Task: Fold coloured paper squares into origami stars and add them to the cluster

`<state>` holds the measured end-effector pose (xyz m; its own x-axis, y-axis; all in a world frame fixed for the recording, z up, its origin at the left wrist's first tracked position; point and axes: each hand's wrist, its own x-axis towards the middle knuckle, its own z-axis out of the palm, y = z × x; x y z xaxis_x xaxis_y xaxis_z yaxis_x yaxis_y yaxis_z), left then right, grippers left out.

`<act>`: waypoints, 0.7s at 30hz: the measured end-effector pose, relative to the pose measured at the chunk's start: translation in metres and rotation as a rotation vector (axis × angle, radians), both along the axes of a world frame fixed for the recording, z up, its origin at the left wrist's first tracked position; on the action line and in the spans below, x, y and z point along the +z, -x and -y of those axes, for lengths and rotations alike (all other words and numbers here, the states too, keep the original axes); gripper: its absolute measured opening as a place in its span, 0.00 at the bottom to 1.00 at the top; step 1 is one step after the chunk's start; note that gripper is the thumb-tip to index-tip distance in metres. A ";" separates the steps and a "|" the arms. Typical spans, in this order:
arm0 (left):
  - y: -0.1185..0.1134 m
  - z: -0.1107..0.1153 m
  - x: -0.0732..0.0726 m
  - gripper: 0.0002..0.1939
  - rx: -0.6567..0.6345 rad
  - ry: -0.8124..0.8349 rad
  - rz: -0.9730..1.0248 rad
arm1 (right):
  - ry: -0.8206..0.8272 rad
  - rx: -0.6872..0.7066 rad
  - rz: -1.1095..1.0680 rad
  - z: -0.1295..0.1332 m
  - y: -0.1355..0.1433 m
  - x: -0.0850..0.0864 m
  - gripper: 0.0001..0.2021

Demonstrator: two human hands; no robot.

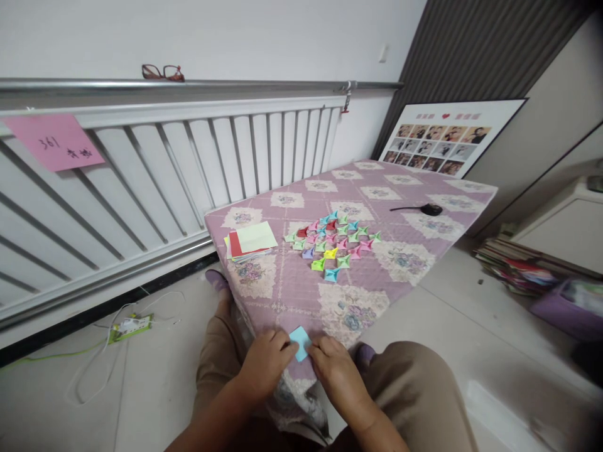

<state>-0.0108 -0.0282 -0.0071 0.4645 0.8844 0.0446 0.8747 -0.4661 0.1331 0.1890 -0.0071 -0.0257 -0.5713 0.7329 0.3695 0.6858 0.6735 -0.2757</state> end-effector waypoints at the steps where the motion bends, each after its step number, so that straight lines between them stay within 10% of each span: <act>1: 0.000 0.003 0.001 0.14 -0.001 0.008 -0.009 | 0.003 -0.003 0.003 0.002 -0.001 0.001 0.08; 21: -0.007 0.015 0.016 0.17 0.114 0.177 0.135 | 0.332 -0.266 0.015 -0.017 0.019 0.035 0.06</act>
